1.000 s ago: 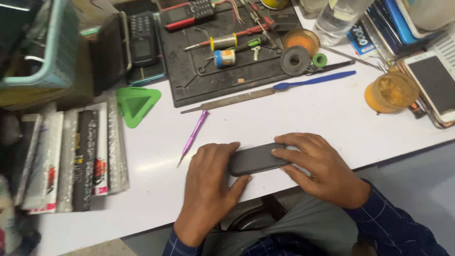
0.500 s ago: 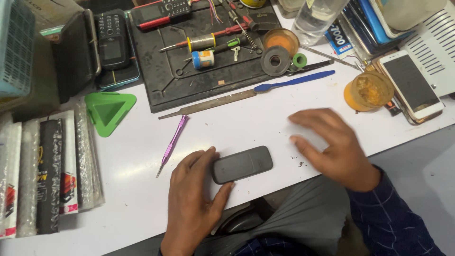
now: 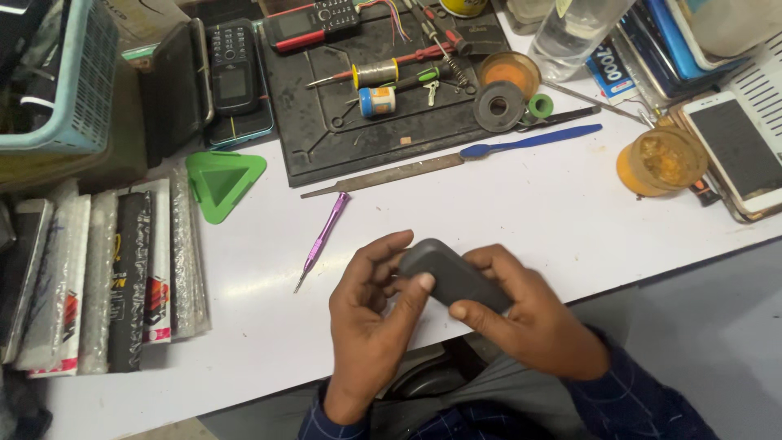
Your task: The person uses a small screwdriver to adjust components inside a disassembled mobile phone, then reassembles the back cover. They wipe the phone with a cloth and handle a second phone, removing its back cover and battery. The work occurs at a cluttered repair bench with tools and spare parts visible.
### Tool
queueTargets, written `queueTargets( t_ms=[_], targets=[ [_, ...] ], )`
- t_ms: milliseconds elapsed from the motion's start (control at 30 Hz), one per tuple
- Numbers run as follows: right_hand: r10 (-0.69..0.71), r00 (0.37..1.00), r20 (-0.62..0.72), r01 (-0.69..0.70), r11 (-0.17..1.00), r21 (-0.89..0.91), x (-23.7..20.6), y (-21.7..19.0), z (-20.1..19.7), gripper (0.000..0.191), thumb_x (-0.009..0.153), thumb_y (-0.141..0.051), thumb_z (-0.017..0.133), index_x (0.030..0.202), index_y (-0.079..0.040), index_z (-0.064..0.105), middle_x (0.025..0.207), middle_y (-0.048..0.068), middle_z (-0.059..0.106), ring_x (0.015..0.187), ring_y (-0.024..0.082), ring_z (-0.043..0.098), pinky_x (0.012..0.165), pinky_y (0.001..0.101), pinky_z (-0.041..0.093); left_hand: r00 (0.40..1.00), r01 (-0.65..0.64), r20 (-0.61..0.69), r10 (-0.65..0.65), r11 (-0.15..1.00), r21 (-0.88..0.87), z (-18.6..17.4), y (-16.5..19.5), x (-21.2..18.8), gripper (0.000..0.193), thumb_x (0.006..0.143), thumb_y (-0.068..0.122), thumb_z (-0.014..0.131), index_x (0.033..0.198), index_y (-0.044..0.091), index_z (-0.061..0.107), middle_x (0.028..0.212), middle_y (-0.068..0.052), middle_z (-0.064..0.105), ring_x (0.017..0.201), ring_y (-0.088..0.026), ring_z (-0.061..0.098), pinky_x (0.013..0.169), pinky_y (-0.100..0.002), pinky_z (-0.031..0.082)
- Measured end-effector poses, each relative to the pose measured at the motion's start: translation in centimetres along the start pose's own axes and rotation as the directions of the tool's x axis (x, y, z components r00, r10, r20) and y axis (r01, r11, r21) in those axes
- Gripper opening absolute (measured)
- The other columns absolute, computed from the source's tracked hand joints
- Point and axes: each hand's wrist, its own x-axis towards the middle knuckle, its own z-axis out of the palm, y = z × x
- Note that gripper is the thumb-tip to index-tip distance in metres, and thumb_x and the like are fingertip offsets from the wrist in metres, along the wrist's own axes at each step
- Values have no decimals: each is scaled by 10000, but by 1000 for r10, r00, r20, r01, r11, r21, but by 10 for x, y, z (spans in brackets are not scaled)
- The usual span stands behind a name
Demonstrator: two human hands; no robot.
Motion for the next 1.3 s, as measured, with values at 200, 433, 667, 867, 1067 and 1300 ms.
queueTargets(
  t_ms=[200,433,667,867,1067,1300],
  targets=[
    [10,992,130,-64,904,422,-12,13,4,469,986,-253,536,1381,-3,509,1108,128,730,968,174,758,778,308,636,992,63,-110,-67,997,-45,16,-9,0,438,956,88,654,1356,-37,528,1012,-133,749,844,-123,710,726,-252,599],
    [35,999,20,-40,890,455,-19,26,20,400,1006,-305,548,1168,58,593,924,140,746,754,153,737,650,288,628,983,108,-160,-91,989,103,28,-8,-4,393,980,139,633,1315,-55,567,948,-129,768,793,-124,724,651,-246,587],
    [83,996,-21,-65,897,436,-15,20,15,459,1031,-374,454,1137,43,615,801,123,723,637,144,711,542,276,594,988,105,-119,-99,993,46,30,-3,0,390,972,178,622,1317,13,546,939,-126,752,827,-148,744,699,-255,636],
    [172,985,-16,-125,771,625,-9,14,5,538,1053,-382,272,1241,26,569,822,139,682,668,166,672,542,325,586,940,-298,-75,332,909,290,24,6,2,292,952,133,653,1208,0,612,1189,-154,610,1063,-206,655,866,-338,627],
    [232,973,4,-183,756,628,-6,23,-19,448,997,-216,312,1324,29,496,906,169,689,676,187,652,560,350,573,892,-16,-444,87,987,162,-31,23,-4,277,1001,63,636,1259,-33,602,1034,-113,689,884,-164,663,795,-302,563],
    [190,980,64,-185,734,653,-3,33,-23,464,996,-216,324,1340,49,489,902,191,704,662,175,648,542,331,557,791,-130,-523,318,922,364,-101,35,7,426,1070,-4,616,1448,-51,425,1276,-134,586,1086,-178,658,910,-311,618]
  ],
)
